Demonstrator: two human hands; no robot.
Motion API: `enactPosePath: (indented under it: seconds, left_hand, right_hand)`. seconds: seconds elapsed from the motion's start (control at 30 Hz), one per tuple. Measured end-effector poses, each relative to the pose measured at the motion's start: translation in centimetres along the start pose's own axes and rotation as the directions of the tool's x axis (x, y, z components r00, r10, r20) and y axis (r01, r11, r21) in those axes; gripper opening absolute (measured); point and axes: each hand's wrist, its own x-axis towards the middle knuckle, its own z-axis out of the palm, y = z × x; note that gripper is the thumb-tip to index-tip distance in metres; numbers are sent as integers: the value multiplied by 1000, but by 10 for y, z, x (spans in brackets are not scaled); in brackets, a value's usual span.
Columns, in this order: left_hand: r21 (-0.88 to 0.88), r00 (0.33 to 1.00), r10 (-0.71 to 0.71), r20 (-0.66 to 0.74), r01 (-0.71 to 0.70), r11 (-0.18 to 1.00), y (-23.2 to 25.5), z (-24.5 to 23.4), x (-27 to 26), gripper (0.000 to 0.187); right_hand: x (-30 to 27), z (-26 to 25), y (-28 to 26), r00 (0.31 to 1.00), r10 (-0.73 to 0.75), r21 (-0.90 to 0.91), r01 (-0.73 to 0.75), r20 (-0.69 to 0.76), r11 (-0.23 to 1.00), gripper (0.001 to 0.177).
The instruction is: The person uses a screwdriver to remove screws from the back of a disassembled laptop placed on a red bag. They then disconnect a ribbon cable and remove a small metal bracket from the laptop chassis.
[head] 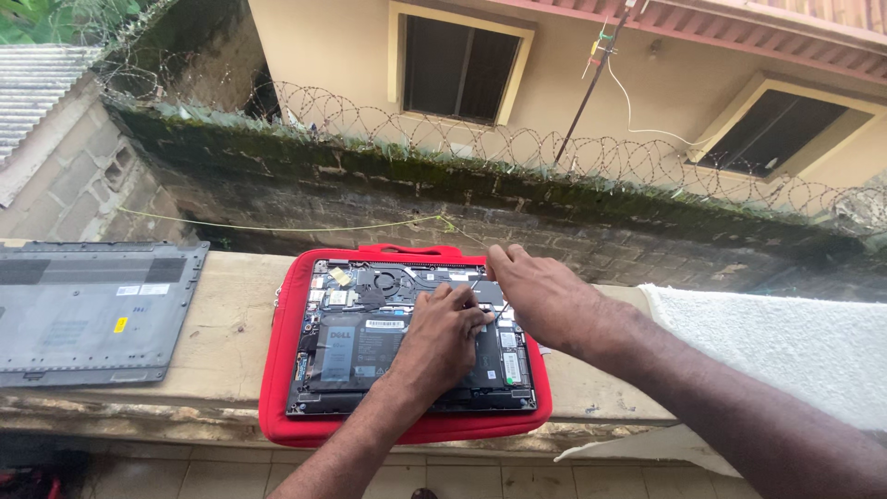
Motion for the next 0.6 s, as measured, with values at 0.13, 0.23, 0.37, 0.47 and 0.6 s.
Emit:
enactPosePath:
  seconds: [0.13,0.23,0.37,0.47,0.6]
  left_hand:
    - [-1,999,23,-22,-23,1000,-1,0,-1,23]
    - [-8,999,29,-33,-30,1000,-1,-1,-1,24]
    - [-29,1000,1,-10,-1,1000,1,0,1,24]
    - [-13,1000,6,-25,-7,1000,-1,0,-1,25]
    - [12,999,-10,34,10,1000,-2,2,1,25]
  right_hand:
    - [4,1,-2,984,126,-30,-124,125,992,23]
    - [-1,1,2,997,22,29,-24,75,999,40]
    - [-2,8,1,998,31,50,-28,-58,998,43]
    - [-1,4,-1,999,46,71,-45,-12,996,35]
    - [-3,-3,-8,990,114,21,-116,87,993,31]
